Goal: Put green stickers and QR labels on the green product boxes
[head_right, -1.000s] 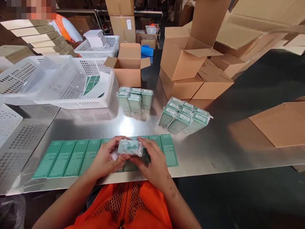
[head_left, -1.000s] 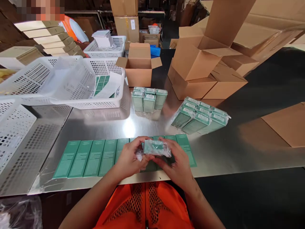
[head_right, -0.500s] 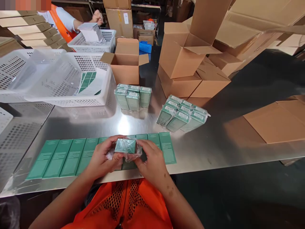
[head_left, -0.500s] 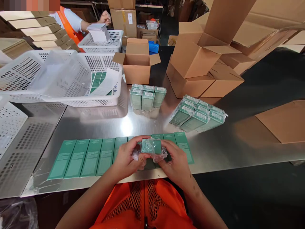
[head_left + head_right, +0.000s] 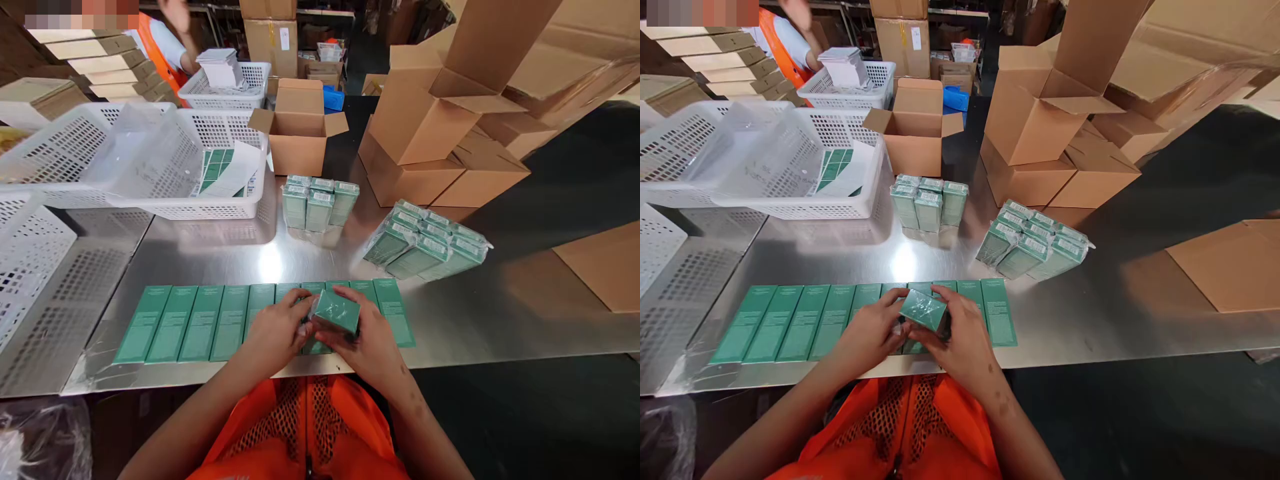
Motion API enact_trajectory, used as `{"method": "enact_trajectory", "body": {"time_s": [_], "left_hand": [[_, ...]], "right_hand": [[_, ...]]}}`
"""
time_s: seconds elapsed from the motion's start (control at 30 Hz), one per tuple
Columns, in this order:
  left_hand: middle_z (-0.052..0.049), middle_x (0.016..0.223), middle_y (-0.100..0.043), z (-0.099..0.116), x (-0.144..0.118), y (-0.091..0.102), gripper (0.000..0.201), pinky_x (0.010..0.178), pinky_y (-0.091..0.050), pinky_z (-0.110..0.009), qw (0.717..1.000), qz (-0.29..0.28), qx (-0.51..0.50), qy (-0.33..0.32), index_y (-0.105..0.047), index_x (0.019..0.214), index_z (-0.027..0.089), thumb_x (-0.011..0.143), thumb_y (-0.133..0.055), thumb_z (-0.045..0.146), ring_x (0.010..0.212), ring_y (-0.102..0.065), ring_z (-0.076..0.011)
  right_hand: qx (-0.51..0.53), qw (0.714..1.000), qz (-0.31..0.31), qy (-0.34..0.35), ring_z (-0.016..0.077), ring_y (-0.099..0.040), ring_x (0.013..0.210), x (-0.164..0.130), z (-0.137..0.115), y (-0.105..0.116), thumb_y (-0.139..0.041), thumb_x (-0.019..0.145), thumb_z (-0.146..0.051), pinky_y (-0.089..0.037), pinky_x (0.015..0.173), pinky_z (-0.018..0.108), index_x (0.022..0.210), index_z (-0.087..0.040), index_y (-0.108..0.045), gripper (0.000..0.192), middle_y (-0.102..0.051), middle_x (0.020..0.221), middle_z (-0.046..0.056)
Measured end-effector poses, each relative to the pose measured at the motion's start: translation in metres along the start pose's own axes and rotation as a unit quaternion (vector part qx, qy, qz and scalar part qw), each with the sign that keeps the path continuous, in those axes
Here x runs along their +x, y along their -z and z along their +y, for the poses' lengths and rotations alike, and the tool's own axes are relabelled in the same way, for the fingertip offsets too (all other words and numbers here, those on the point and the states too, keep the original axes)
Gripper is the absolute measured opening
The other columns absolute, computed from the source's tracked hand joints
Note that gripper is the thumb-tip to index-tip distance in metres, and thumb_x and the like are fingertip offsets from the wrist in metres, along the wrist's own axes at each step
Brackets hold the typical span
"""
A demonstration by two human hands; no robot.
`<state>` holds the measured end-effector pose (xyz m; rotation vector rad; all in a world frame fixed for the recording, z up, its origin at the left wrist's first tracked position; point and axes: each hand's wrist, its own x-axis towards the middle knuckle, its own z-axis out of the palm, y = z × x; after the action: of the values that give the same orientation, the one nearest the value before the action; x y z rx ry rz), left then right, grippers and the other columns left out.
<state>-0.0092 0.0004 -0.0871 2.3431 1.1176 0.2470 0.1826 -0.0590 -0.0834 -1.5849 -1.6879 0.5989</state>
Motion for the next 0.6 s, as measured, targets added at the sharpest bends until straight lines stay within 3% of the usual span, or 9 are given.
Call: {"method": "enact_trajectory", "body": {"time_s": [0.13, 0.2, 0.27, 0.33, 0.4, 0.5, 0.57, 0.6], "left_hand": [[-0.011, 0.120, -0.068, 0.008, -0.003, 0.000, 0.036, 0.075, -0.058, -0.037, 0.995, 0.037, -0.041, -0.080, -0.061, 0.117, 0.019, 0.085, -0.046, 0.011, 0.096, -0.072, -0.0253], [-0.009, 0.109, -0.071, 0.017, -0.008, -0.001, 0.028, 0.071, -0.057, -0.032, 0.984, 0.075, -0.063, -0.151, -0.060, 0.103, 0.019, 0.083, -0.043, 0.009, 0.091, -0.071, -0.0218], [-0.006, 0.093, -0.072, 0.029, -0.012, -0.002, 0.021, 0.061, -0.052, -0.030, 0.966, 0.112, -0.060, -0.226, -0.055, 0.087, 0.020, 0.081, -0.039, 0.008, 0.074, -0.069, -0.0193], [-0.003, 0.080, -0.070, 0.040, -0.015, -0.004, 0.017, 0.053, -0.047, -0.030, 0.946, 0.128, -0.058, -0.292, -0.050, 0.079, 0.022, 0.078, -0.039, 0.009, 0.061, -0.063, -0.0182], [-0.005, 0.087, -0.073, 0.047, -0.018, -0.006, 0.016, 0.052, -0.046, -0.030, 0.936, 0.122, -0.065, -0.323, -0.051, 0.082, 0.022, 0.078, -0.040, 0.011, 0.060, -0.063, -0.0178], [-0.013, 0.109, -0.073, 0.047, -0.020, -0.005, 0.015, 0.060, -0.051, -0.030, 0.926, 0.129, -0.136, -0.328, -0.050, 0.082, 0.021, 0.077, -0.045, 0.008, 0.076, -0.070, -0.0199], [-0.008, 0.088, -0.073, 0.042, -0.023, -0.004, 0.018, 0.059, -0.049, -0.027, 0.905, 0.129, -0.244, -0.324, -0.043, 0.073, 0.023, 0.077, -0.047, 0.005, 0.071, -0.068, -0.0171], [-0.003, 0.073, -0.068, 0.039, -0.024, -0.004, 0.022, 0.057, -0.046, -0.025, 0.893, 0.119, -0.302, -0.311, -0.038, 0.070, 0.023, 0.078, -0.049, 0.006, 0.063, -0.064, -0.0148]], "right_hand": [[0.106, 0.983, 0.067, 0.131, 0.0314, -0.063, 0.114, -0.011, -0.001, 0.006, -0.068, 0.089, -0.037, -0.056, 0.095, 0.051, 0.122, -0.031, -0.057, 0.035, -0.065, 0.118, 0.009], [0.184, 0.964, 0.112, 0.153, 0.0294, -0.066, 0.103, -0.018, -0.002, 0.007, -0.063, 0.091, -0.040, -0.059, 0.088, 0.049, 0.118, -0.034, -0.059, 0.028, -0.064, 0.106, 0.007], [0.256, 0.938, 0.165, 0.165, 0.0250, -0.068, 0.084, -0.024, -0.005, 0.010, -0.053, 0.097, -0.041, -0.062, 0.075, 0.044, 0.115, -0.039, -0.061, 0.019, -0.061, 0.088, 0.003], [0.297, 0.917, 0.199, 0.177, 0.0234, -0.065, 0.074, -0.031, -0.009, 0.019, -0.044, 0.101, -0.040, -0.063, 0.070, 0.043, 0.112, -0.045, -0.062, 0.021, -0.055, 0.074, 0.000], [0.316, 0.904, 0.248, 0.144, 0.0255, -0.065, 0.078, -0.039, -0.010, 0.037, -0.039, 0.100, -0.050, -0.061, 0.074, 0.048, 0.116, -0.048, -0.062, 0.027, -0.057, 0.078, 0.001], [0.286, 0.882, 0.374, -0.012, 0.0270, -0.064, 0.085, -0.048, 0.006, 0.076, -0.024, 0.097, -0.068, -0.057, 0.070, 0.048, 0.127, -0.046, -0.059, 0.051, -0.062, 0.108, 0.007], [0.204, 0.874, 0.425, -0.117, 0.0250, -0.063, 0.081, -0.049, 0.034, 0.097, -0.028, 0.096, -0.069, -0.055, 0.063, 0.042, 0.129, -0.039, -0.058, 0.053, -0.060, 0.114, 0.009], [0.147, 0.884, 0.419, -0.150, 0.0236, -0.063, 0.077, -0.047, 0.051, 0.102, -0.042, 0.094, -0.066, -0.053, 0.061, 0.040, 0.127, -0.035, -0.057, 0.047, -0.061, 0.109, 0.008]]}}
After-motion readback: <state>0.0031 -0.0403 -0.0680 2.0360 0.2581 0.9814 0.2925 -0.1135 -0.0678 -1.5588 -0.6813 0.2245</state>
